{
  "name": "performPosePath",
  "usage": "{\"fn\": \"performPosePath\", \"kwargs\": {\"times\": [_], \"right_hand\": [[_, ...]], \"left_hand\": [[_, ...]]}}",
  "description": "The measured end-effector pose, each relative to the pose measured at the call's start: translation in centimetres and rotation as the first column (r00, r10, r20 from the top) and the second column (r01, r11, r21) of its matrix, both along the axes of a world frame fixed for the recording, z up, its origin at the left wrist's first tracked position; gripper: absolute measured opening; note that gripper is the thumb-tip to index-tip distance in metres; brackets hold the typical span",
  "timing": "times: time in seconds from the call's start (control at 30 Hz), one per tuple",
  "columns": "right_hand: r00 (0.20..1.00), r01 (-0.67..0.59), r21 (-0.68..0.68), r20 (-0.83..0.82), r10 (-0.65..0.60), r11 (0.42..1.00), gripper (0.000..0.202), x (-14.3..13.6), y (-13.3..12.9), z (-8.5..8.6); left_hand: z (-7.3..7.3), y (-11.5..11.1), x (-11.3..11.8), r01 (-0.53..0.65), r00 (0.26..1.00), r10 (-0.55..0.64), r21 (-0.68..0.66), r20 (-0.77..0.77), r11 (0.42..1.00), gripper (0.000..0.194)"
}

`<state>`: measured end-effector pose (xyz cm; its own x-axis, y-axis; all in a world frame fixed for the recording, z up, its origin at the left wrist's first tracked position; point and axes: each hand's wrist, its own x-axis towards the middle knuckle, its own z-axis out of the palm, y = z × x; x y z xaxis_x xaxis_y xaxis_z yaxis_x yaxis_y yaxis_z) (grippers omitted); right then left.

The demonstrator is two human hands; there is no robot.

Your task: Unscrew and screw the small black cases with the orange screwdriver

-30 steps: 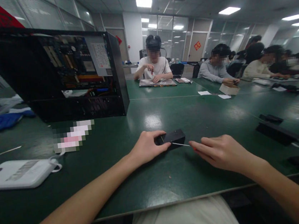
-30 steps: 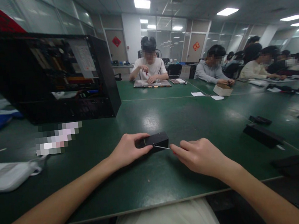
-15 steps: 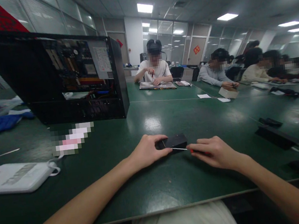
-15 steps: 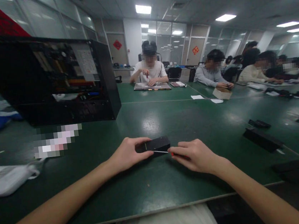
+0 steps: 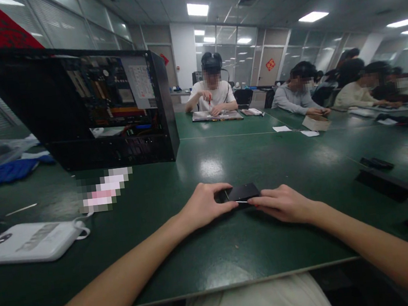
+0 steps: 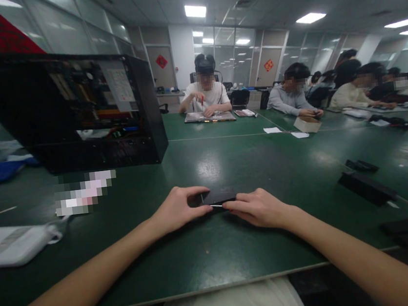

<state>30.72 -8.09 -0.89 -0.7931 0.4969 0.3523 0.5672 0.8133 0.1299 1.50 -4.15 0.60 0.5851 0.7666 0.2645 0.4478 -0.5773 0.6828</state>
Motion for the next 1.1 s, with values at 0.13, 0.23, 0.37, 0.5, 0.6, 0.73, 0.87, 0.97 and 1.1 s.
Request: {"fn": "performPosePath", "kwargs": {"times": [0.13,0.23,0.37,0.5,0.6,0.73,0.87,0.97,1.1], "right_hand": [[1.000,-0.021,0.041,-0.009,0.021,0.999,0.030,0.0,-0.1,-0.3],[0.999,-0.044,0.095,-0.001,0.045,0.994,0.029,0.2,0.2,-0.3],[0.999,-0.053,0.185,0.002,0.054,0.981,0.026,0.7,0.2,-0.1],[0.999,-0.034,0.237,0.028,0.029,0.971,0.027,0.9,-0.1,0.3],[1.000,-0.024,0.222,0.024,0.019,0.975,0.028,0.6,-0.3,0.6],[0.999,-0.032,0.194,0.022,0.029,0.981,0.029,0.1,-0.4,0.7],[1.000,-0.025,0.155,0.001,0.025,0.988,0.029,0.3,-0.4,0.6],[0.994,-0.012,0.120,-0.110,0.025,0.993,0.031,0.7,-0.5,0.5],[0.934,0.079,0.015,-0.351,-0.069,0.997,0.034,1.1,-0.2,0.6]], "left_hand": [[0.0,-0.1,0.1,-0.007,1.000,0.007,-0.005,0.020,1.000,0.047],[0.1,-0.2,0.3,-0.011,0.999,0.011,-0.005,0.043,1.000,0.044],[0.1,-0.2,0.4,-0.009,0.998,0.012,-0.043,0.067,0.999,0.043],[0.0,0.0,0.4,-0.006,0.996,0.015,-0.102,0.084,0.995,0.046],[0.1,0.0,0.4,-0.005,0.995,0.016,-0.119,0.095,0.993,0.045],[0.7,0.1,0.5,0.015,0.990,0.004,-0.133,0.144,0.991,0.045],[1.5,0.7,0.3,0.020,0.977,0.018,-0.177,0.212,0.984,0.045],[1.5,1.9,-0.2,-0.048,0.983,0.072,-0.141,0.167,0.989,0.037],[0.3,4.0,-0.6,-0.117,0.990,0.126,-0.122,0.064,0.986,0.050]]}}
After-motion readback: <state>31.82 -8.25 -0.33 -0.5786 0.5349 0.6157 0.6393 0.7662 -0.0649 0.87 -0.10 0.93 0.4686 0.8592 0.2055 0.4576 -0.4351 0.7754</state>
